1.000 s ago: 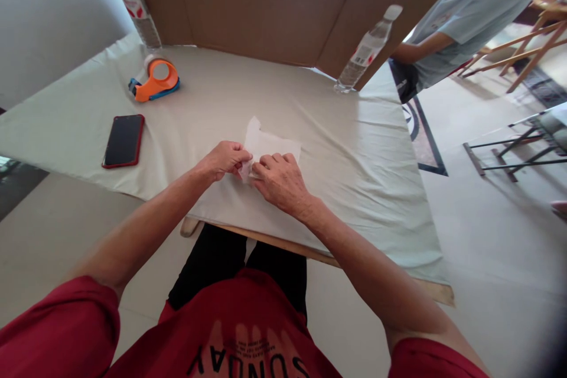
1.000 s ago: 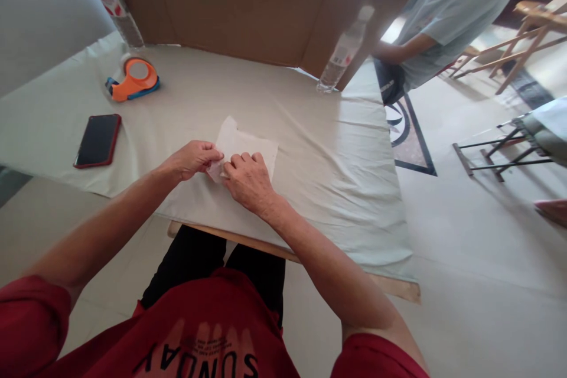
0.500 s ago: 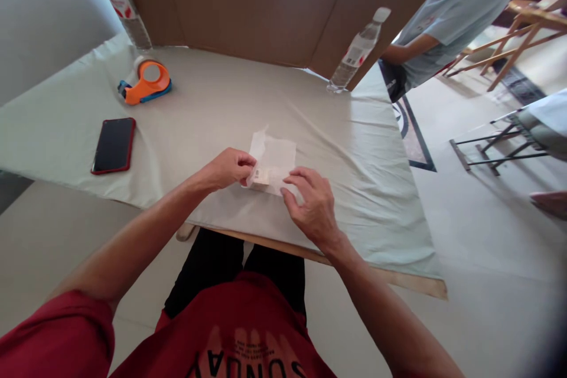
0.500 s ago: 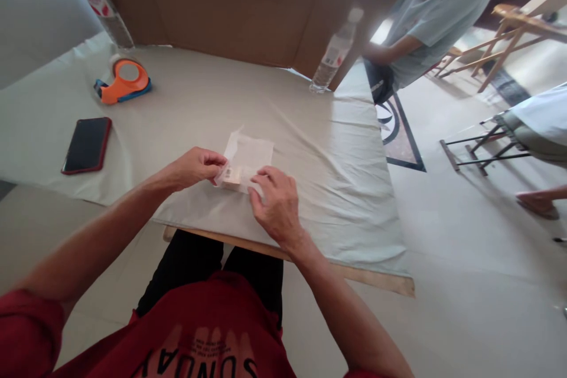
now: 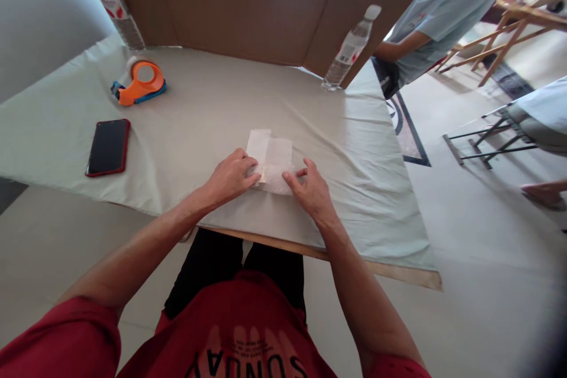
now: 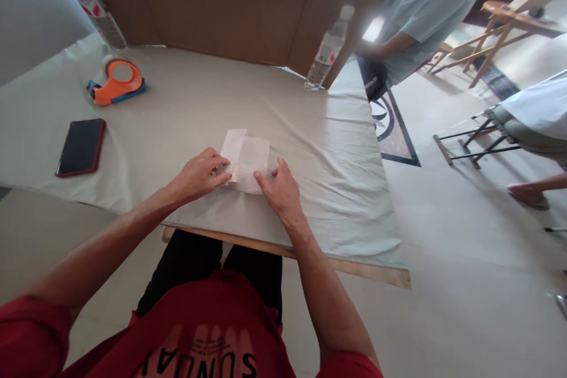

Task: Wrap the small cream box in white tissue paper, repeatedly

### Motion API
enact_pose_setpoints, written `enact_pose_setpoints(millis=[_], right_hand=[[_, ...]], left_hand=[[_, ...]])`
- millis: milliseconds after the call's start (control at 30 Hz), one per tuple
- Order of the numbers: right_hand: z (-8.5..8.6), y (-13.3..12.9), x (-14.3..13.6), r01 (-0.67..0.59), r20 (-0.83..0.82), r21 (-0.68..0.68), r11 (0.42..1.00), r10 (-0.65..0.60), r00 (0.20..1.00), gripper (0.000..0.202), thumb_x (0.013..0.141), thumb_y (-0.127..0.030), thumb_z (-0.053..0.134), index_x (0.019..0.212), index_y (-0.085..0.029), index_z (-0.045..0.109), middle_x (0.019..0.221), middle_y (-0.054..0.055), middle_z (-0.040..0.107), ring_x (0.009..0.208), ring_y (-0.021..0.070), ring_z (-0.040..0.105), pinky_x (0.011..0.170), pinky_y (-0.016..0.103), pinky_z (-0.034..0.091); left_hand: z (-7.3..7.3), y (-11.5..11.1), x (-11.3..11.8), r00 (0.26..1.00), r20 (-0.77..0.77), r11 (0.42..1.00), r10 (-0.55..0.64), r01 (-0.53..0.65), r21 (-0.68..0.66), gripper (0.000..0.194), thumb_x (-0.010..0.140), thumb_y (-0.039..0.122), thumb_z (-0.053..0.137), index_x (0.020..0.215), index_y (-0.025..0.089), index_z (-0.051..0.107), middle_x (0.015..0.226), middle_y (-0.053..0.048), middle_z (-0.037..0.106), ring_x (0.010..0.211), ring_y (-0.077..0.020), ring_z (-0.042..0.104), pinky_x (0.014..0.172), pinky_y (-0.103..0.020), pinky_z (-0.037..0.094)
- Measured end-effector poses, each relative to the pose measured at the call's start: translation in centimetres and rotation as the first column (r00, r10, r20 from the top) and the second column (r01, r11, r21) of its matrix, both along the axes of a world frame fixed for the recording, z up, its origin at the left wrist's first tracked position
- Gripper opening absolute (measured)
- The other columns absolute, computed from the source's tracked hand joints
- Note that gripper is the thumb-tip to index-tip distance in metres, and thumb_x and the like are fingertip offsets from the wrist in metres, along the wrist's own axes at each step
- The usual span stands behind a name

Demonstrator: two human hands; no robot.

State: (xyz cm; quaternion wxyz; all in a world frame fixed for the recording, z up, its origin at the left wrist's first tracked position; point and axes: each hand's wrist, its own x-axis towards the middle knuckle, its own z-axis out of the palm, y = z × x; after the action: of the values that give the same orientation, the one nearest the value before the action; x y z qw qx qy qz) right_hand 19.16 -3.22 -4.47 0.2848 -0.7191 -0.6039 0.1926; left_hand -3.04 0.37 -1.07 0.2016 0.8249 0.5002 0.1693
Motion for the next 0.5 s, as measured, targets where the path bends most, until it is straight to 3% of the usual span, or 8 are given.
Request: enact_pose_setpoints(millis=[167,267,400,500], right_hand=[[0.7,0.0,0.1,-0.045,0.006,-0.117,0.992,0.046,0.999,0.078,0.084,-0.058,0.064,0.143,-0.008,0.05,0.093,0.012,0.072,0.087,0.0296,0.069,0.082,0.041,0.05],[0.6,0.9,-0.2,-0.108,-0.09,-0.11,0.988,0.098,0.991,0.071,0.084,-0.052,0.065,0.14,-0.012,0.052,0.089,0.008,0.07,0.083,0.0257,0.067,0.08,0.039,0.051],[-0.2,2.4,-0.5,-0.123,-0.206,-0.021,0.992,0.116,0.972,0.072,0.079,-0.05,0.067,0.139,-0.014,0.051,0.086,0.003,0.067,0.075,0.0214,0.062,0.075,0.037,0.05],[-0.5,3.0,-1.0,-0.131,-0.244,-0.029,0.991,0.12,0.962,0.076,0.075,-0.047,0.069,0.139,-0.011,0.05,0.077,0.0,0.064,0.07,0.0207,0.059,0.071,0.036,0.049]], left_hand=[[0.5,-1.2,0.9,0.989,-0.088,0.992,0.119,-0.122,-0.031,0.026,0.088,0.033,0.06,0.097,0.013,0.074,0.1,-0.013,0.064,0.08,-0.022,0.061,0.078,-0.036,0.052],[0.4,-1.5,1.1,0.986,-0.092,0.99,0.137,-0.14,-0.028,0.024,0.089,0.033,0.06,0.096,0.014,0.073,0.102,-0.013,0.065,0.083,-0.0227,0.062,0.079,-0.036,0.052],[0.1,-1.7,1.0,0.991,-0.069,0.993,0.114,-0.115,-0.001,0.026,0.089,0.028,0.062,0.11,0.014,0.071,0.112,-0.014,0.063,0.09,-0.0233,0.064,0.083,-0.036,0.053],[0.0,-1.9,1.0,0.994,-0.041,0.995,0.1,-0.1,0.021,0.03,0.09,0.025,0.062,0.118,0.016,0.068,0.116,-0.013,0.062,0.094,-0.0227,0.065,0.084,-0.034,0.053]])
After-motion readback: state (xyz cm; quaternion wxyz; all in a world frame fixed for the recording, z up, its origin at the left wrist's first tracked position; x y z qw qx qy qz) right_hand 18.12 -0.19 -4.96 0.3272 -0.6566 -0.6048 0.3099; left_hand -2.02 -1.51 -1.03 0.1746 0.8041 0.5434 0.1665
